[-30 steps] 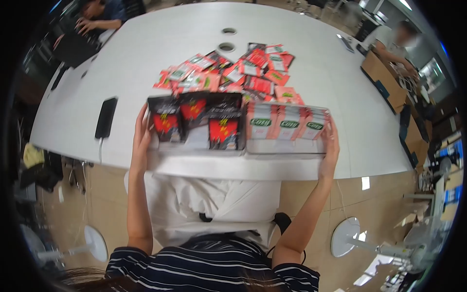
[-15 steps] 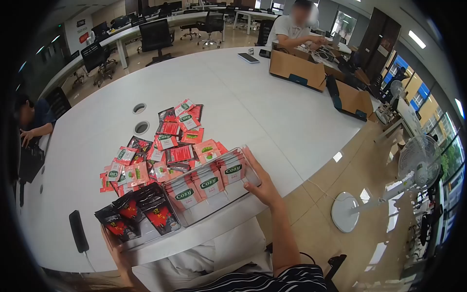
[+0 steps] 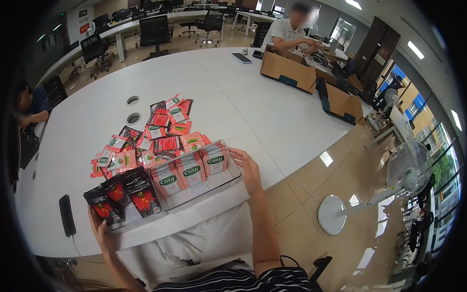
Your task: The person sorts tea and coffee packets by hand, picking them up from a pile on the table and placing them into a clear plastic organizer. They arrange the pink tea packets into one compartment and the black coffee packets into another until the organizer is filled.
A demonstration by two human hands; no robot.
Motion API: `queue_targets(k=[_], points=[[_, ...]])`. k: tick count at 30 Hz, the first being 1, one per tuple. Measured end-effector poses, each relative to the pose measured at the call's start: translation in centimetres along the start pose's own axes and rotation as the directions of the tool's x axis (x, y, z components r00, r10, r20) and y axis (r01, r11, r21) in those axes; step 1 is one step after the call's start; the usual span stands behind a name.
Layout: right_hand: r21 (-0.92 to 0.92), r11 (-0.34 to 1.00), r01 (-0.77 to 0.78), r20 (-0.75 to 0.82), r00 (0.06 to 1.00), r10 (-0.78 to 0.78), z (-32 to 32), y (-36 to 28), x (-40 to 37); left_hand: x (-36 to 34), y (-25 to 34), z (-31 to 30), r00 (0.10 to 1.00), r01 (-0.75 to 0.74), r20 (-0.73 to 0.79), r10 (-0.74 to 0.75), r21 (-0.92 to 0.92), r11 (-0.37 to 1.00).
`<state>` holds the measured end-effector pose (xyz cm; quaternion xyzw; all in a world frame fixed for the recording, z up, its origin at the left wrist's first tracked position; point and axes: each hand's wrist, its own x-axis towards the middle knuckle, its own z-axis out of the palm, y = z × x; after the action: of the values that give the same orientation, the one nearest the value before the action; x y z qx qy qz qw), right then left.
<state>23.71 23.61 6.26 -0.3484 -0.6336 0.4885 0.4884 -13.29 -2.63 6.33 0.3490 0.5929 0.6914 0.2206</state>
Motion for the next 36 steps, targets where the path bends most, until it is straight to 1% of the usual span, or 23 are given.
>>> queue_targets(k=[1, 4, 7, 10, 11, 16, 19, 23, 28, 29, 32, 35, 36], points=[[-0.011, 1.000, -0.023, -0.040, 0.999, 0.022, 0.0, 0.2, 0.0, 0.1, -0.6, -0.3, 1.000, -0.014, 0.007, 0.014, -0.032, 0.999], [-0.012, 0.998, -0.065, -0.079, 0.995, 0.064, 0.6, 0.2, 0.2, 0.2, -0.6, -0.3, 0.999, -0.051, -0.012, 0.051, 0.006, 0.999], [0.044, 0.997, -0.061, -0.099, 0.993, 0.065, 0.7, 0.1, 0.2, 0.1, -0.6, -0.4, 0.993, -0.120, -0.016, 0.120, 0.007, 0.993], [0.090, 0.994, -0.060, -0.088, 0.994, 0.068, 0.8, -0.7, 0.2, 0.0, -0.6, -0.4, 0.992, -0.125, -0.011, 0.124, -0.019, 0.992], [0.085, 0.995, -0.051, -0.088, 0.994, 0.058, 0.8, -0.7, 0.4, 0.0, -0.7, -0.6, 0.995, -0.101, -0.018, 0.100, -0.014, 0.995], [0.056, 0.998, -0.003, -0.101, 0.995, 0.009, 0.9, 0.1, 0.4, -0.1, -0.8, -0.7, 0.995, -0.096, -0.030, 0.096, 0.001, 0.995], [0.083, 0.997, 0.000, -0.097, 0.995, 0.008, 0.9, 0.6, 0.5, -0.4, -0.8, -0.8, 0.995, -0.091, -0.029, 0.091, 0.006, 0.996], [0.063, 0.998, 0.016, -0.120, 0.993, -0.009, 0.4, 1.8, 0.5, -0.3, -1.4, -1.1, 0.996, -0.082, -0.031, 0.082, -0.010, 0.997], [0.049, 0.998, 0.036, -0.165, 0.986, -0.028, 0.6, 1.8, 0.4, -0.2, -2.1, -1.5, 0.994, -0.107, -0.031, 0.107, 0.010, 0.994], [0.047, 0.998, 0.034, -0.155, 0.988, -0.026, 0.6, 1.8, 0.4, -0.1, -2.1, -1.6, 0.993, -0.116, -0.027, 0.116, 0.013, 0.993], [0.029, 0.999, 0.023, -0.133, 0.991, -0.019, 0.2, 2.4, 0.4, -0.2, -1.8, -1.2, 0.990, -0.124, -0.057, 0.127, 0.052, 0.991], [0.014, 1.000, 0.028, -0.141, 0.990, -0.025, 0.1, 2.9, 0.5, -0.8, -1.1, 0.4, 0.960, -0.227, -0.123, 0.251, 0.178, 0.957], [0.023, 0.999, 0.035, -0.152, 0.988, -0.031, 0.1, 3.0, 0.5, -1.0, -1.1, 0.8, 0.955, -0.233, -0.141, 0.262, 0.191, 0.954]])
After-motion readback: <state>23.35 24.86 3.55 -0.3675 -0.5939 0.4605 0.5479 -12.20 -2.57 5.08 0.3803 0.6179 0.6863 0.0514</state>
